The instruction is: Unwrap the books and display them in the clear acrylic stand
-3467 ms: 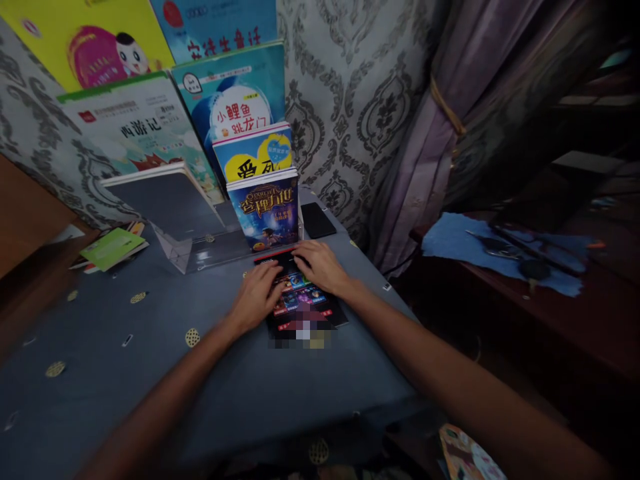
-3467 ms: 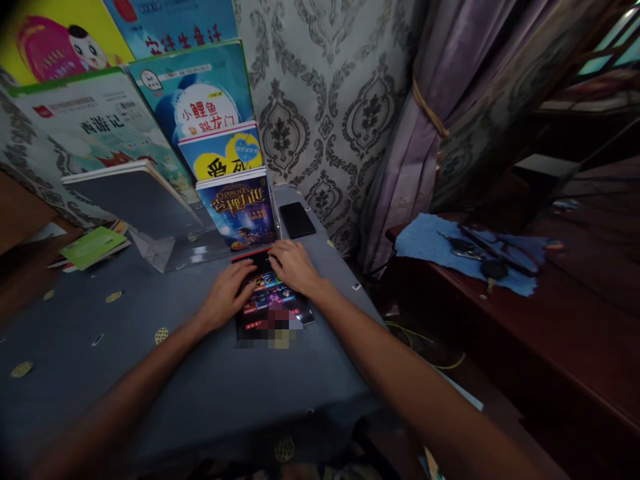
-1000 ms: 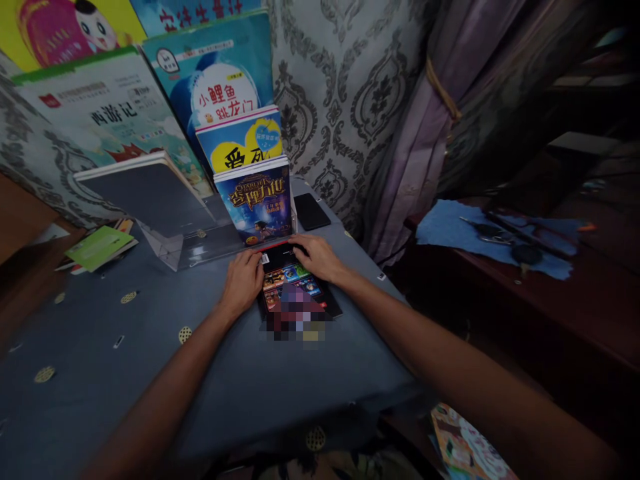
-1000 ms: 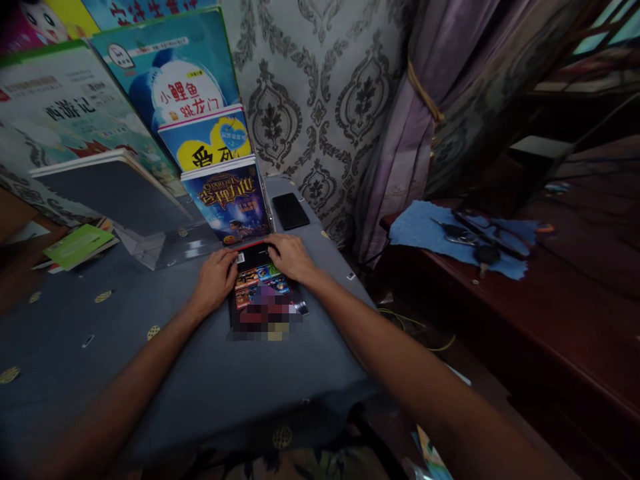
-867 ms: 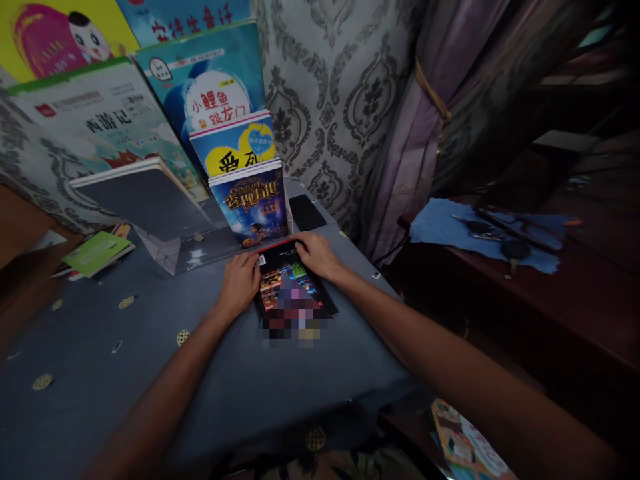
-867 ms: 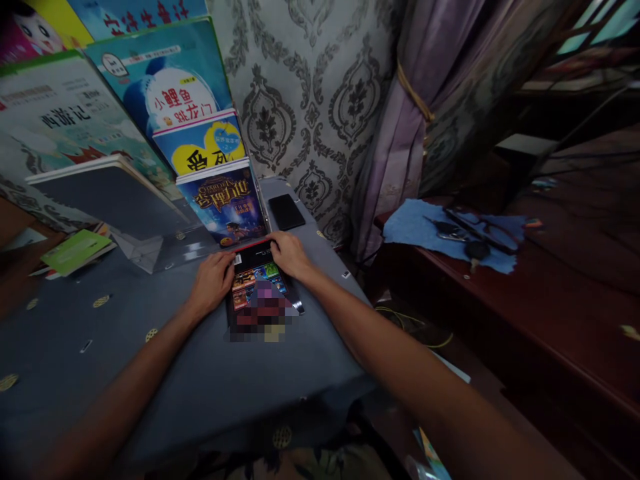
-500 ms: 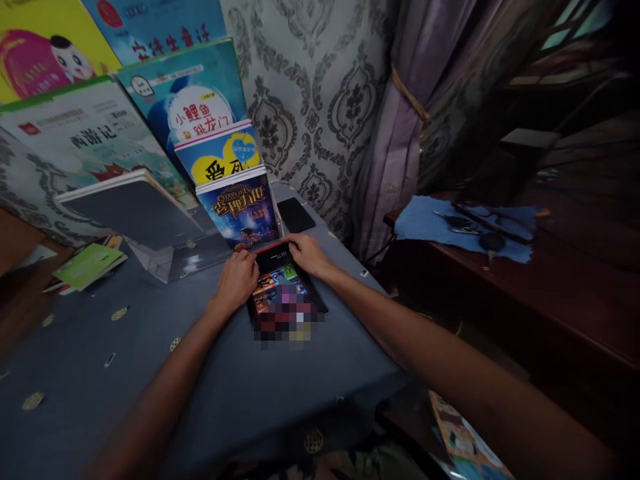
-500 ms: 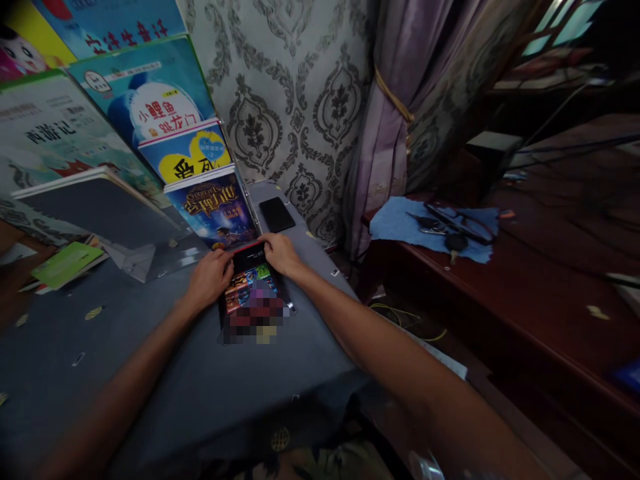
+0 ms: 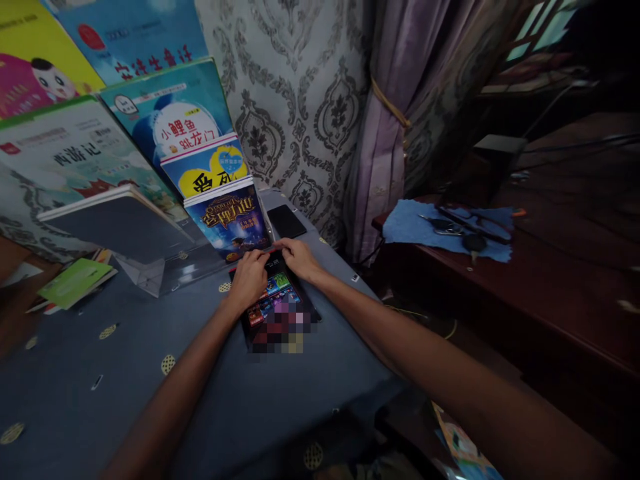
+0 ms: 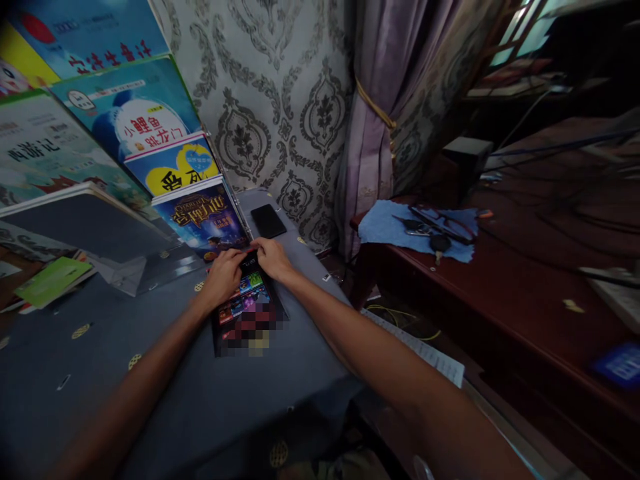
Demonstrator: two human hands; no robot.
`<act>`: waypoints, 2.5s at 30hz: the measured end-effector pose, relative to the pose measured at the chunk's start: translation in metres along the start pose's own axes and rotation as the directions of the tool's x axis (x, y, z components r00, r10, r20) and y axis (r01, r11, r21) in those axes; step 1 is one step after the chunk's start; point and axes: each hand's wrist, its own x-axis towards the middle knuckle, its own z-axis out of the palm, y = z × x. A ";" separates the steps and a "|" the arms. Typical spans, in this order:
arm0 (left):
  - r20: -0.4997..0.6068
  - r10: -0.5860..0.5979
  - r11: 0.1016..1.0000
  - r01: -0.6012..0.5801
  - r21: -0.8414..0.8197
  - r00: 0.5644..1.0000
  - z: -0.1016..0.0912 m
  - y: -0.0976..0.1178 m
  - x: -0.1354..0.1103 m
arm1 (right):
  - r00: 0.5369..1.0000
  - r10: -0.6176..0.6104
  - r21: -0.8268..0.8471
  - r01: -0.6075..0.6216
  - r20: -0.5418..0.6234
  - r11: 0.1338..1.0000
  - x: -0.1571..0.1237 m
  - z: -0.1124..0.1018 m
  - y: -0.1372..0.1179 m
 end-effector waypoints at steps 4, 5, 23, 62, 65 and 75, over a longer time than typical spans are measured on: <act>0.001 0.019 1.000 -0.019 0.008 1.000 0.003 0.007 0.007 | 1.000 0.008 0.052 -0.008 -0.013 0.999 0.001 0.001 0.003; 0.003 0.027 1.000 -0.027 0.015 1.000 0.003 0.008 0.008 | 1.000 0.017 0.065 -0.016 -0.013 0.998 0.002 0.001 0.003; 0.024 0.043 0.999 -0.043 0.026 0.999 0.001 0.013 0.007 | 0.999 0.029 -0.014 -0.029 -0.046 0.999 0.000 -0.002 0.000; -0.010 0.214 0.974 -0.214 -0.072 0.977 0.007 -0.002 -0.004 | 0.997 -0.040 -0.027 0.038 -0.064 0.999 -0.008 -0.002 -0.003; -0.014 0.225 0.970 -0.226 -0.085 0.974 0.008 -0.007 -0.003 | 0.997 -0.037 0.000 0.037 -0.074 0.999 -0.008 -0.002 -0.001; -0.047 0.229 0.973 -0.228 0.016 0.972 0.003 -0.008 -0.001 | 0.996 -0.049 0.022 0.051 -0.071 0.998 -0.008 -0.001 -0.001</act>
